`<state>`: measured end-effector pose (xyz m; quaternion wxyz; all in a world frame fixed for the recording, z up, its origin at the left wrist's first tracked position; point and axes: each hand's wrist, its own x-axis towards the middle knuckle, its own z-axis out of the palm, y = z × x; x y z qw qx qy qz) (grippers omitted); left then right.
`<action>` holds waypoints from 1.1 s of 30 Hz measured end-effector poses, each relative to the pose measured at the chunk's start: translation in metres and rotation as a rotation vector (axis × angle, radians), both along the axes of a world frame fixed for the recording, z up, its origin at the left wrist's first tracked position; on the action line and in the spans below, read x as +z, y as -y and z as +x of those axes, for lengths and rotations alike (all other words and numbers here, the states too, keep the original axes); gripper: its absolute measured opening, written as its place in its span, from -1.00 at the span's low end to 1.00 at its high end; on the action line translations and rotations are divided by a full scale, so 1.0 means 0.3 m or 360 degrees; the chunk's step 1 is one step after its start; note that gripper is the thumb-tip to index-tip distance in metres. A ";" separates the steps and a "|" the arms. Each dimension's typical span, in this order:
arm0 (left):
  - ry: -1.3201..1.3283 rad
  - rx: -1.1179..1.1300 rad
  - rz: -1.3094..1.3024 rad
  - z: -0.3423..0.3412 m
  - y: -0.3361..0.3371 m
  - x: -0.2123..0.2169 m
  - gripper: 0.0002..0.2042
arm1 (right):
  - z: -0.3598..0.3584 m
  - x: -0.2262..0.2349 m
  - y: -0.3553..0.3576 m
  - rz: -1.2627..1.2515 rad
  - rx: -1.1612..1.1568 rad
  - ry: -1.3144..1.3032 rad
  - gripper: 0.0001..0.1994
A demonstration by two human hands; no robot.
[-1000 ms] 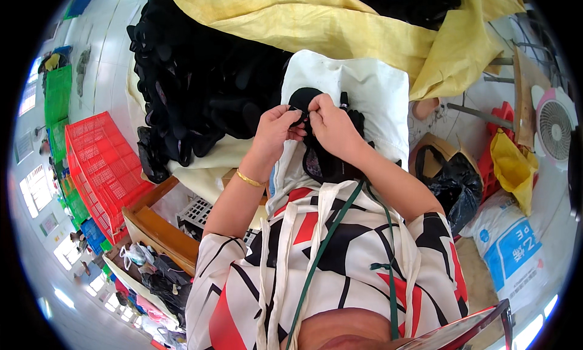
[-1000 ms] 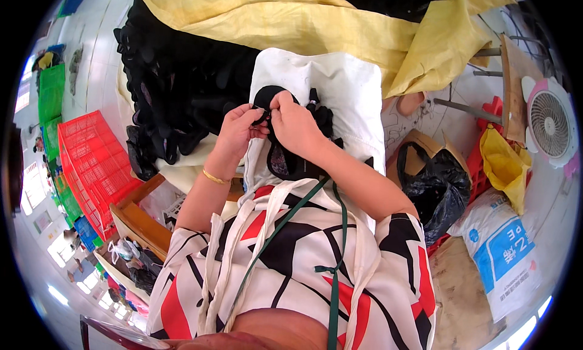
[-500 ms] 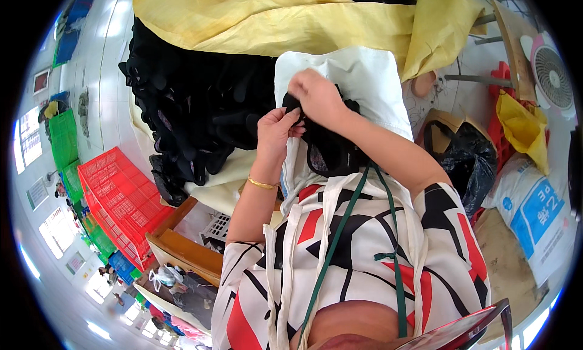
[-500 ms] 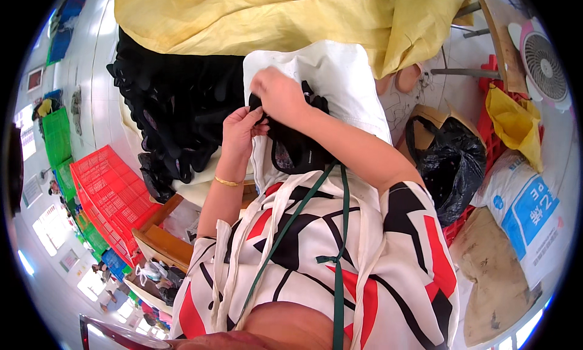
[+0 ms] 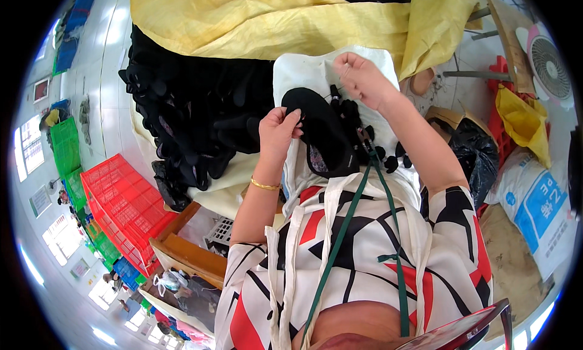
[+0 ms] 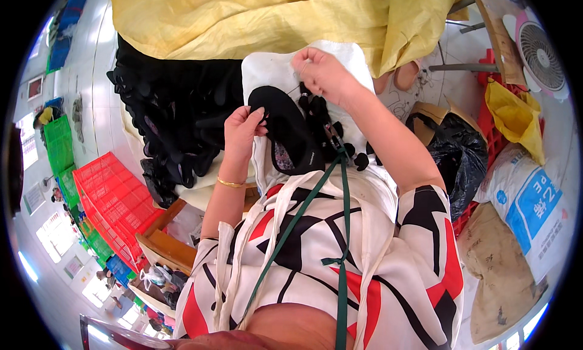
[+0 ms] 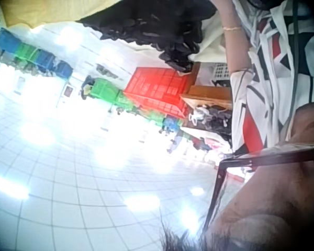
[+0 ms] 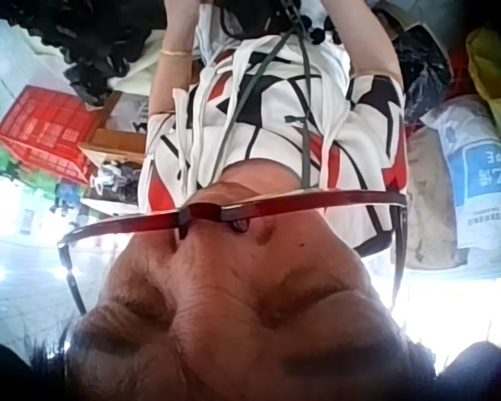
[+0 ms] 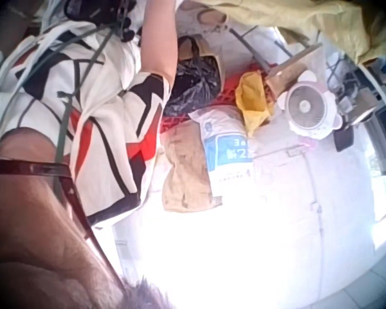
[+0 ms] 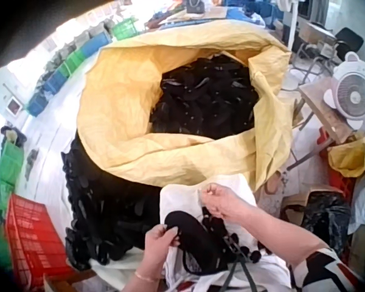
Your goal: The person is sewing a black glove using a needle and thread. They repeatedly insert the needle into the glove fabric and pull the thread through to stitch the material. The person handles the glove with both hands, adjusting its position on a white cloth on their lap.
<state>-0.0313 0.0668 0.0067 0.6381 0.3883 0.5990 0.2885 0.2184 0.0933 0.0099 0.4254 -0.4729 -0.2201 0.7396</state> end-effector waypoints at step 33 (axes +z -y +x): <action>-0.0389 -0.1573 0.0886 0.106 -0.004 0.064 -0.66 | 0.016 0.221 0.348 0.1056 0.0572 0.1798 -0.75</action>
